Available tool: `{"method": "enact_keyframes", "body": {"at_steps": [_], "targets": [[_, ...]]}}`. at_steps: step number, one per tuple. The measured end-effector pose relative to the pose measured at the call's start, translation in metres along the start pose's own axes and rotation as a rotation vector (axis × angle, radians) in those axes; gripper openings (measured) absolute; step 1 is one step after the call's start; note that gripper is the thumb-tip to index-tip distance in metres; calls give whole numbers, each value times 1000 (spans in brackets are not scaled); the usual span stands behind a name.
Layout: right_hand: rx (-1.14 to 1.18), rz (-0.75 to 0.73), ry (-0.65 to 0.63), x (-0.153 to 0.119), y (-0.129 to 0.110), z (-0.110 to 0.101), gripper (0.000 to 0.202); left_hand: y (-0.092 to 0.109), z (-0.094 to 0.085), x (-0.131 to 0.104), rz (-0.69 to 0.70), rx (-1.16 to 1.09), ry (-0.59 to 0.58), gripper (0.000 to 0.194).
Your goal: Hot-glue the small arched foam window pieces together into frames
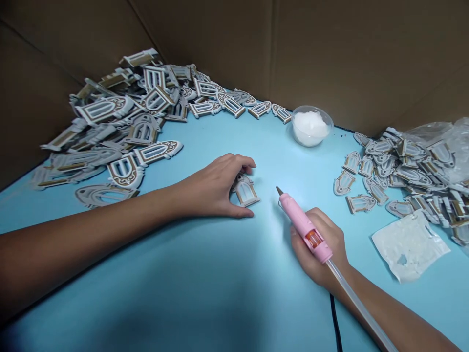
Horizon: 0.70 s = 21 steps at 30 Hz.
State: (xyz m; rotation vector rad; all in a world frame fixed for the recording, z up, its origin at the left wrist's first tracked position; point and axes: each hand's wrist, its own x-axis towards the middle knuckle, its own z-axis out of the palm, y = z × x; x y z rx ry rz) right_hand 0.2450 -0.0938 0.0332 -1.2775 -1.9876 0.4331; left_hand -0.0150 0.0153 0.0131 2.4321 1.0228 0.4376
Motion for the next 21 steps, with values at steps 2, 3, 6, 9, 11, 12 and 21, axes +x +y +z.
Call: {"method": "enact_keyframes", "body": {"at_steps": [2, 3, 6, 9, 11, 12, 21], "targets": [[-7, -4, 0, -1, 1, 0, 19, 2, 3, -1, 3, -49, 24, 80], [-9, -4, 1, -2, 1, 0, 19, 3, 5, -2, 29, -79, 30, 79], [-11, -3, 8, -4, 1, 0, 19, 5, 10, -5, 86, -115, 33, 86], [-32, -19, -3, -4, 2, 0, 19, 4, 10, -4, 52, -92, -13, 88], [-50, -38, -35, -5, 5, 0, 19, 4, 9, -2, 54, -102, -51, 84], [-61, -47, -54, -5, 6, 0, 19, 3, 8, -2, 64, -112, -65, 81], [-222, -233, -141, -16, 13, 2, 17, 3, 11, -3, 226, -85, 51, 86]]}}
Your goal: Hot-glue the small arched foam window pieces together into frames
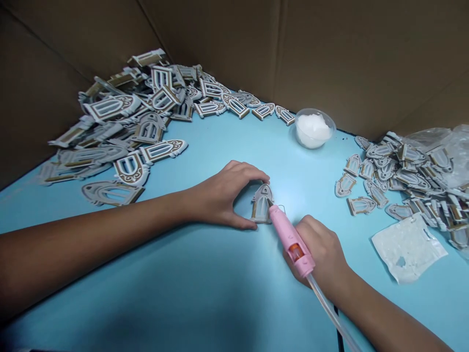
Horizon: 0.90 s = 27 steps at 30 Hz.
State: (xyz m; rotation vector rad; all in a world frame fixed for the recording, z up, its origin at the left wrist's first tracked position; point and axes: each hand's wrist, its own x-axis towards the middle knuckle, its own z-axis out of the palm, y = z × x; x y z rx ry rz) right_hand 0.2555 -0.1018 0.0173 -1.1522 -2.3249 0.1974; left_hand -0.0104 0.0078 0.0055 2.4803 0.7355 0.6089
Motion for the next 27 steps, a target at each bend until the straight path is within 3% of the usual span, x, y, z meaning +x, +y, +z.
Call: {"method": "enact_keyframes", "body": {"at_steps": [5, 12, 27], "targets": [[-80, -84, -3, -2, -3, 2, 24, -1, 4, -3, 124, 36, 81, 87], [-100, -88, 10, 1, -7, 2, 26, -2, 5, -4, 233, 60, 112, 80], [-138, -105, 28, 2, -9, 1, 30, 0, 3, -4, 147, 86, 37, 73]]}}
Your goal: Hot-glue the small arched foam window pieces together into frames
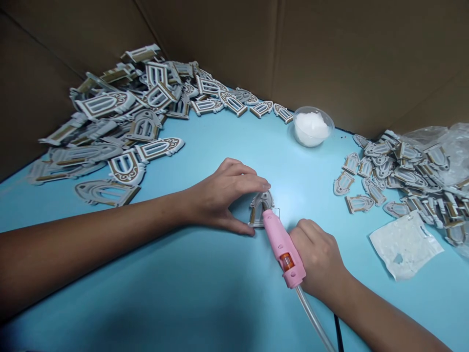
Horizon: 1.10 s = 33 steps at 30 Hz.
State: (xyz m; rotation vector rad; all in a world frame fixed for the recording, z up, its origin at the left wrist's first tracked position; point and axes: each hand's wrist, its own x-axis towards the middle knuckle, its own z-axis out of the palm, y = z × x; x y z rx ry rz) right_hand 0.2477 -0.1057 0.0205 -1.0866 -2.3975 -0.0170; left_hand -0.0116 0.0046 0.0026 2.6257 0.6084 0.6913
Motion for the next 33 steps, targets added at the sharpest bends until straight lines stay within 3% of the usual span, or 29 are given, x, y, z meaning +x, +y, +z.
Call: {"method": "enact_keyframes", "body": {"at_steps": [12, 19, 28, 33], "targets": [[-6, -2, 23, -1, 1, 1, 31, -1, 1, -2, 80, 36, 73, 72], [20, 7, 11, 3, -2, -3, 21, -1, 0, 0, 11, 30, 55, 72], [13, 9, -5, 9, -5, -8, 27, -2, 1, 0, 21, 27, 109, 72], [2, 6, 11, 9, -5, -8, 27, 0, 0, 0, -20, 33, 61, 71]]}}
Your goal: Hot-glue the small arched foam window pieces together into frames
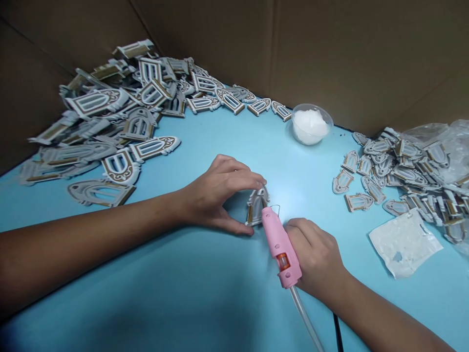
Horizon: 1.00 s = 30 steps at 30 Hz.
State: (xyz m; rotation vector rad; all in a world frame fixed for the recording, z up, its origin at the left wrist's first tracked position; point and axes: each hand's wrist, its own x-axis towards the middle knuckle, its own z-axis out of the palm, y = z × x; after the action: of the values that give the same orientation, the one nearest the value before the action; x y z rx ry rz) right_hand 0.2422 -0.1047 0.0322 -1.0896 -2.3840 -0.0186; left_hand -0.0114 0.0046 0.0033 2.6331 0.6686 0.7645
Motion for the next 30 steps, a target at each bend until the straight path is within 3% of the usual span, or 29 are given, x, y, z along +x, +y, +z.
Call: {"method": "enact_keyframes", "body": {"at_steps": [13, 16, 21, 26, 28, 30], "targets": [[-33, 9, -17, -1, 0, 0, 24, -2, 1, -1, 52, 25, 68, 72], [-53, 38, -7, -5, 4, 3, 19, -1, 0, 0, -1, 21, 20, 76], [24, 216, 59, -13, 16, 10, 17, -1, -1, 4, -69, 11, -140, 84], [77, 270, 161, -4, 20, 8, 11, -2, 1, 3, 85, -37, -230, 74], [96, 286, 177, -1, 19, 7, 11, -3, 0, 3, 15, -16, -187, 61], [121, 303, 183, 0, 18, 7, 10, -4, -2, 4, -143, 12, -111, 55]]}}
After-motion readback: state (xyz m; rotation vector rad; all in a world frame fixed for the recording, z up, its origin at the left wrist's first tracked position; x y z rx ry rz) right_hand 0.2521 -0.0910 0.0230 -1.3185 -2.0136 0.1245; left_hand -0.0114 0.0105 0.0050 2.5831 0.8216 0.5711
